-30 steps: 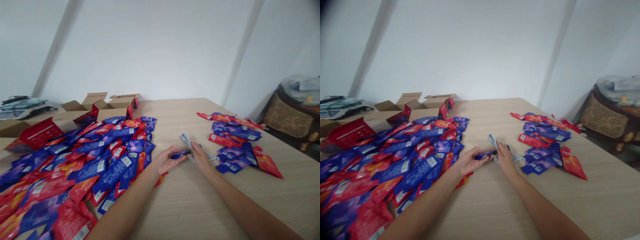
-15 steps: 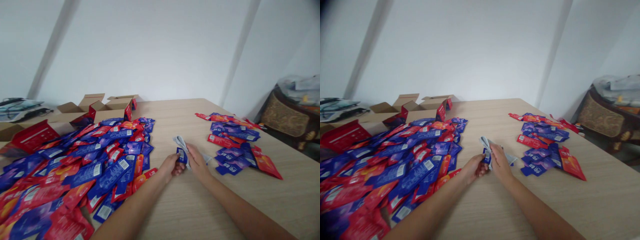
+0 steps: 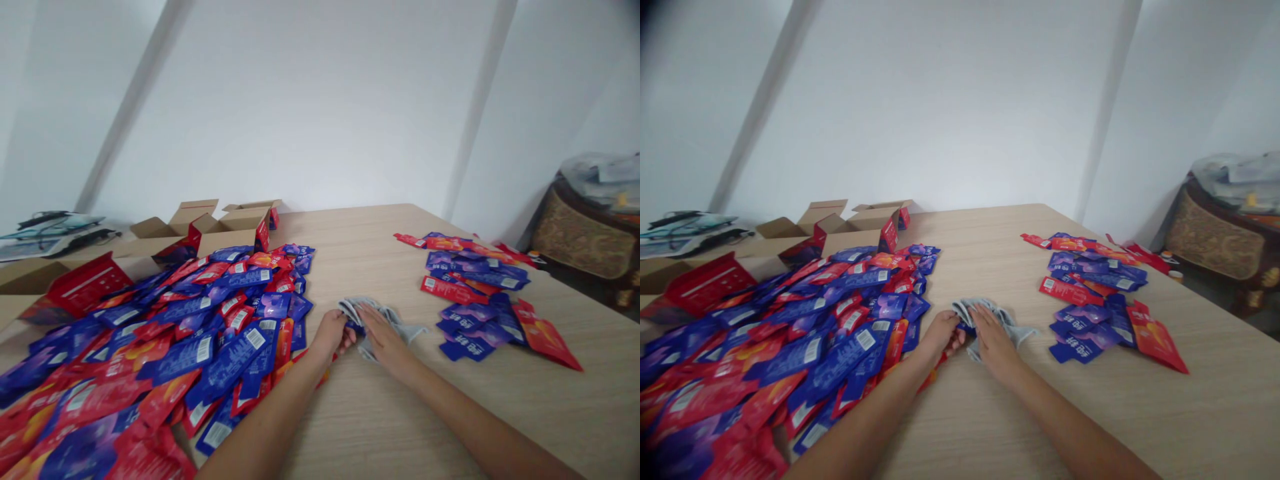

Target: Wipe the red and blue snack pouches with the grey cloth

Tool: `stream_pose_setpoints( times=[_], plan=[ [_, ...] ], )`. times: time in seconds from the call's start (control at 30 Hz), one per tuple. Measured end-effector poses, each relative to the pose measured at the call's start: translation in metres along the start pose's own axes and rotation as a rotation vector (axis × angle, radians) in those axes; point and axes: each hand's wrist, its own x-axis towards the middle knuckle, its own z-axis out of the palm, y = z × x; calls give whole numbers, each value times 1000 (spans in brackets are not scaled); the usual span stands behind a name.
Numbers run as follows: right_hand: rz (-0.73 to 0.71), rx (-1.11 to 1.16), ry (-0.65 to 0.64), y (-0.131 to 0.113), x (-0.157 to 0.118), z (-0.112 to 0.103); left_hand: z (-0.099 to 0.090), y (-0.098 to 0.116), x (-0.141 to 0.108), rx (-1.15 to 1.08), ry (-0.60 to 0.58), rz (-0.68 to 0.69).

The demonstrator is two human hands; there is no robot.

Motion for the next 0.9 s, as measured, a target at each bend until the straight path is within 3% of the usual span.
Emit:
stream_pose_setpoints(
  times=[0.13,0.33,0.43,0.53,0.67,0.73,0.77,0.9],
  plan=[
    [102,-180,-89,7,2,-14,-24,21,-5,-78,195,154],
    [160,-298,-129,7,2,-26,-87,79,-27,-466,471,562],
    [163,-308,-119,-1,2,-25,-92,84,-29,-539,454,554],
    [148,-299,-127,-8,3,-25,-63,69,-16,-399,308,392],
    [113,-279,-121,-16,4,-24,10,48,20,113,15,273],
    [93,-272,-118,-19,5,-22,49,46,42,222,-69,263],
    [88,-262,-115,-19,6,-21,68,46,54,292,-99,298],
    [58,-171,-47,-14,10,-16,131,51,104,850,-309,661]
  ],
)
